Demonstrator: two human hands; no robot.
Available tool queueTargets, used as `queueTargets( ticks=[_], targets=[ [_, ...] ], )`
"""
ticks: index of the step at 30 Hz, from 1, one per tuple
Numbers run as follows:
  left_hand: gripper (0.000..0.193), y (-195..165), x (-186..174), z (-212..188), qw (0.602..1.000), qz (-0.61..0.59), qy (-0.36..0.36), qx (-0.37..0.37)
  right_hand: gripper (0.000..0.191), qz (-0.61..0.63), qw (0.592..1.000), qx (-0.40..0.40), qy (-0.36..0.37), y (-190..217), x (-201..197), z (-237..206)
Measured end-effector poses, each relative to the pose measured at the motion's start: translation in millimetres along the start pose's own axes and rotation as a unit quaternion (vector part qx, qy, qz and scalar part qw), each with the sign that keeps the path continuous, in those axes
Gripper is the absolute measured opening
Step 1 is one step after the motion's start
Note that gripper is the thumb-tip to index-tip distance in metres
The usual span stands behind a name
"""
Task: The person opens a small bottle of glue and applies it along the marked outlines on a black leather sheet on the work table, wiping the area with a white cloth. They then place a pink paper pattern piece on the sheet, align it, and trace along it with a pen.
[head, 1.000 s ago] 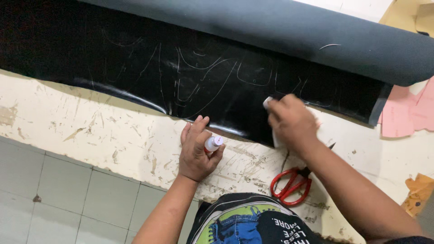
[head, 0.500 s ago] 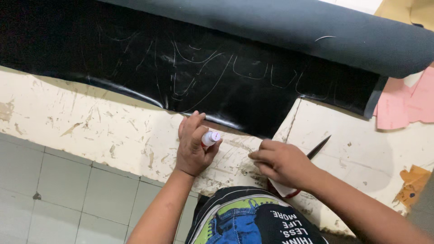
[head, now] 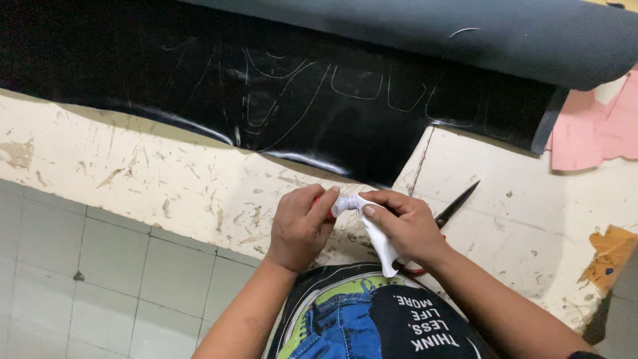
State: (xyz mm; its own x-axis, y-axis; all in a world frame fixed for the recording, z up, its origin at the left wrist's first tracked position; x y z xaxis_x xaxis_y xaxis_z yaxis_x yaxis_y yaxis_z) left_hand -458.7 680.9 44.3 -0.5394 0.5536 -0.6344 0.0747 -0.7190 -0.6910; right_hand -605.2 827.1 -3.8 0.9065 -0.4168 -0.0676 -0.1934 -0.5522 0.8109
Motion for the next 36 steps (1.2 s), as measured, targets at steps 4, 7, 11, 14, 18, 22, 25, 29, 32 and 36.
queueTargets(
  ticks=[4, 7, 11, 14, 18, 22, 25, 29, 32, 36],
  targets=[
    [0.046, -12.5, -3.8, 8.2, 1.000, 0.024, 0.012, 0.008, 0.032, 0.149, 0.981, 0.118, 0.025, -14.4, 2.2, -0.5],
    [0.040, -21.0, -6.2, 14.4, 0.998, 0.037, 0.038, 0.016, 0.028, 0.176, 0.981, 0.081, 0.030, -17.5, 4.2, 1.4],
    [0.038, -31.8, -9.7, 21.1, 0.996, 0.061, 0.062, 0.022, 0.028, 0.196, 0.973, 0.115, 0.039, -25.1, 6.3, 2.6],
    [0.039, -37.1, -11.8, 25.9, 0.994, 0.069, 0.083, 0.017, 0.029, 0.241, 0.963, 0.109, 0.060, -27.0, 7.3, 3.4],
    [0.042, -39.7, -13.7, 32.5, 0.990, 0.073, 0.121, 0.009, 0.030, 0.259, 0.955, 0.119, 0.079, -28.0, 8.9, 4.6],
    [0.040, -43.2, -15.5, 37.7, 0.986, 0.094, 0.137, 0.010, 0.032, 0.256, 0.957, 0.099, 0.093, -26.5, 9.7, 6.2],
    [0.038, -45.2, -16.3, 41.2, 0.981, 0.109, 0.160, 0.014, 0.032, 0.235, 0.962, 0.106, 0.095, -26.7, 8.8, 7.0],
    [0.036, -46.7, -15.3, 44.1, 0.975, 0.126, 0.183, 0.021, 0.032, 0.220, 0.964, 0.120, 0.093, -25.4, 7.5, 7.5],
    [0.036, -43.7, -13.4, 42.1, 0.970, 0.134, 0.203, 0.012, 0.033, 0.200, 0.969, 0.114, 0.093, -22.2, 9.0, 5.3],
    [0.042, -30.5, -10.4, 34.2, 0.984, 0.061, 0.166, -0.021, 0.033, 0.188, 0.969, 0.127, 0.096, -20.3, -0.4, 3.4]
  ],
)
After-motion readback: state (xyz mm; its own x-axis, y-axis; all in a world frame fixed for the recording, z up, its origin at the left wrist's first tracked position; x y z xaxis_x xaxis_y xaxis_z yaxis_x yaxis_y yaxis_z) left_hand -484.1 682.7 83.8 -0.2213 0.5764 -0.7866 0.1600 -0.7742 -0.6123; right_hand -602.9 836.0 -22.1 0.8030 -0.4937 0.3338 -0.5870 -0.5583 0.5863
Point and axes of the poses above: each hand's wrist, its own z-axis towards the middle knuckle, its own x-axis out of the palm, y = z × x, the point moved 3 cm from there along z, towards the middle knuckle, and after that the axes turned 10 degrees about -z, right-handed, at the moved point
